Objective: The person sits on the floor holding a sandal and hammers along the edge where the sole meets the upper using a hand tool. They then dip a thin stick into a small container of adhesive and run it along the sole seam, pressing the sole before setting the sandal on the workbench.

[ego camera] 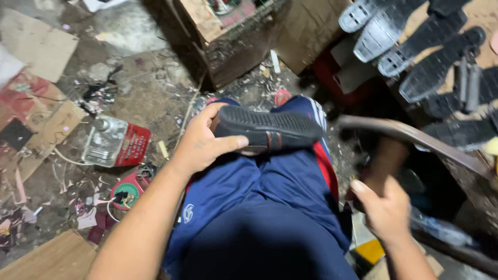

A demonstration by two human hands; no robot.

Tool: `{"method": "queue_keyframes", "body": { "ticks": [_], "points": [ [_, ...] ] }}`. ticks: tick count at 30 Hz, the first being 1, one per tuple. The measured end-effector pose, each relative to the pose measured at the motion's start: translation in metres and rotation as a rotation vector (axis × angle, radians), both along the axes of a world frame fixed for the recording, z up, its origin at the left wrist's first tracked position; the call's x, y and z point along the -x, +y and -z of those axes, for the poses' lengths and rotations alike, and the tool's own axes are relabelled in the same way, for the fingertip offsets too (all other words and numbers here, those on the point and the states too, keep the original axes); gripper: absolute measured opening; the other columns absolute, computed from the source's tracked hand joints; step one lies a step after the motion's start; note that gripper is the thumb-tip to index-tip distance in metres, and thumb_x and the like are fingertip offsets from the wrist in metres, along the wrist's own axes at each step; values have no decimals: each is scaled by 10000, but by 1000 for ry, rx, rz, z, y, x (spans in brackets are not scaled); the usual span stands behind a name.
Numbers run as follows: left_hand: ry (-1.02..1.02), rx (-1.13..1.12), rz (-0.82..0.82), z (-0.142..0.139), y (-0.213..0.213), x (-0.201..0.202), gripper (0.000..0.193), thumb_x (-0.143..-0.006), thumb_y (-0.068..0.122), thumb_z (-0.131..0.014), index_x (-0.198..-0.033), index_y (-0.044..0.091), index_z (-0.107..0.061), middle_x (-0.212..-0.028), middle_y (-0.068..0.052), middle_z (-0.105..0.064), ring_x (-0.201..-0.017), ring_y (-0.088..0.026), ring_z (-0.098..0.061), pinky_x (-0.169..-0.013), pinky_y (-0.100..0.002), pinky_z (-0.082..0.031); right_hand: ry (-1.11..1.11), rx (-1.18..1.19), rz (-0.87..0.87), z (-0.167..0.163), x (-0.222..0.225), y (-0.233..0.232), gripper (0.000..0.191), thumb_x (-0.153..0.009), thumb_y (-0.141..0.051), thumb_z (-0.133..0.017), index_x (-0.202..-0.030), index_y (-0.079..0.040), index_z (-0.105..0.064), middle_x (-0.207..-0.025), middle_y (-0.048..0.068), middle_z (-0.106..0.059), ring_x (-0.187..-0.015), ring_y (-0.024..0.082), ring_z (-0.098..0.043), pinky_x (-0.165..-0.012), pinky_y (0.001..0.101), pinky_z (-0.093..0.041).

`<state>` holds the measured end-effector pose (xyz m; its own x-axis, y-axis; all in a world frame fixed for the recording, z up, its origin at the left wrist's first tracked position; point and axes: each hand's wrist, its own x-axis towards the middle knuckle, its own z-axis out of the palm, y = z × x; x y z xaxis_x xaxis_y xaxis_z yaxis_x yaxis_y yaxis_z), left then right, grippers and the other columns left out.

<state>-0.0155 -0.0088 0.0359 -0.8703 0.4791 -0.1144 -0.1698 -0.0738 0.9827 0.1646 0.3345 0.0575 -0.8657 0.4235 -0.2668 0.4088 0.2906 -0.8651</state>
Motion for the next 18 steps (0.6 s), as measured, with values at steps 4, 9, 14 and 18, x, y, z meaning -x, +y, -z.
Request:
{"method": "queue_keyframes", "body": {
  "ticks": [4,9,14,18],
  "points": [
    [22,1,-50,4,-6,20,517,-865,191,-800,-1318,49,-595,-1152,-25,-671,-1089,-123,-628,-1001,-306,-510,361,307,-98,-40,14,-8,335,-857,-144,-740,-1159,-51,-628,-1022,24,-706,-952,113,-697,-916,283,-577],
    [0,47,111,30,4,25,406,-920,234,-753,-1258,26,-670,-1152,-12,-701,-1074,-90,-620,-980,-269,-500,157,109,-325,-37,49,-40,234,-960,-177,-711,-1120,-7,-689,-936,48,-701,-846,110,-642,-787,263,-519],
    [-63,132,77,45,-6,23,447,-909,274,-732,-1280,32,-673,-1061,-3,-704,-983,-81,-624,-913,-256,-518,-107,49,-460,-1,86,-54,207,-883,-196,-753,-987,-28,-692,-803,13,-645,-723,94,-583,-654,258,-484],
    [59,136,64,49,-12,28,445,-928,273,-738,-1286,18,-666,-1092,-7,-713,-1044,-82,-617,-979,-260,-496,-176,110,-469,11,104,-56,199,-879,-214,-761,-936,-41,-681,-728,-15,-599,-645,78,-533,-576,261,-439]
  ]
}}
